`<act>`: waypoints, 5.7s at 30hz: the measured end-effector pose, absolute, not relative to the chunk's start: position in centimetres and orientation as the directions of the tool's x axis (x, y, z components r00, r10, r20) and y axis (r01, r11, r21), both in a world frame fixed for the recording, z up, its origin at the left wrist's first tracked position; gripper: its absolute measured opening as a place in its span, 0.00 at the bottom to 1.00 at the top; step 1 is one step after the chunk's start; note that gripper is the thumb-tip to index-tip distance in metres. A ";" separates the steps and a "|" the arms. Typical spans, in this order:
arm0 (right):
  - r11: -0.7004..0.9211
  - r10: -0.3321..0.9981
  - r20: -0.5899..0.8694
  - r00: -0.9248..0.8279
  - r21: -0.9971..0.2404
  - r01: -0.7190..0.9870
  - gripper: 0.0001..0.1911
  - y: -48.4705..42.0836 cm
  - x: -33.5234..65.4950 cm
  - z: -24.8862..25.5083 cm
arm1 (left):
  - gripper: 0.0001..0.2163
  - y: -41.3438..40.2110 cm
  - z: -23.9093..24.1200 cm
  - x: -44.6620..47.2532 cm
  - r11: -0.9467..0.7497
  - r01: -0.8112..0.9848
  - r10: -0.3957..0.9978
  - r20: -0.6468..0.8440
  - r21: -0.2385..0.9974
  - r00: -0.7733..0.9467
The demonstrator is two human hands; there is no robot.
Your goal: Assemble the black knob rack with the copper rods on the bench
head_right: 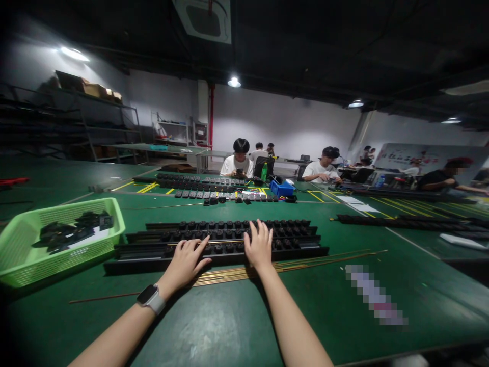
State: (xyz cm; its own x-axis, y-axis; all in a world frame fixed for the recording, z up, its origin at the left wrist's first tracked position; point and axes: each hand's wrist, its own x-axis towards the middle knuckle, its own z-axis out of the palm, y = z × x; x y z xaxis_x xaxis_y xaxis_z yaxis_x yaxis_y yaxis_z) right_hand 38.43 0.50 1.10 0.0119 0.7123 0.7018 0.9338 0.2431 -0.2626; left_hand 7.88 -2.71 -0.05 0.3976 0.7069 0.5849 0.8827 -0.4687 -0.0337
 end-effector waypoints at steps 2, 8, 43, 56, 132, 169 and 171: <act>0.132 0.668 0.727 0.159 -0.326 0.936 0.27 1.1 41.3 1.4 | 0.31 -2.6 -0.1 7.8 -0.470 0.882 0.704 0.586 -0.038 0.400; -0.323 0.570 0.537 0.622 -0.549 0.771 0.31 1.9 48.7 1.1 | 0.31 -2.4 -0.3 7.7 -0.464 0.885 0.711 0.580 -0.038 0.397; 0.567 0.723 0.524 -0.451 -0.075 0.820 0.24 -2.2 32.9 1.0 | 0.34 -3.2 0.4 8.1 -0.454 0.891 0.747 0.545 0.001 0.380; 0.580 0.717 0.534 -0.449 -0.099 0.809 0.26 -2.2 33.0 0.6 | 0.42 -5.4 0.7 5.2 -0.031 0.996 0.827 0.561 0.089 -0.024; 0.594 0.699 0.558 -0.447 -0.104 0.798 0.28 -1.4 33.0 -0.6 | 0.31 -6.5 1.3 8.0 -0.203 0.964 0.874 0.475 0.174 0.099; 0.585 0.685 0.589 -0.430 -0.092 0.806 0.27 -1.6 32.9 -0.7 | 0.32 -5.7 0.8 7.6 -0.289 0.943 0.840 0.516 0.163 0.168; 0.585 0.686 0.588 -0.429 -0.094 0.806 0.27 -1.6 32.9 -0.8 | 0.33 -5.7 0.8 7.7 -0.285 0.946 0.835 0.525 0.156 0.165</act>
State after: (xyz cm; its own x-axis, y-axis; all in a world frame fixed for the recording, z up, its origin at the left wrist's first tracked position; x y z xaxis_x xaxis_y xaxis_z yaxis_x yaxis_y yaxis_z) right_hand 32.91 -1.58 -0.76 -0.4289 0.6858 0.5879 0.8058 0.5846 -0.0941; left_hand 7.67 -5.67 0.76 0.1651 0.8348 0.5252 0.9456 -0.2854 0.1564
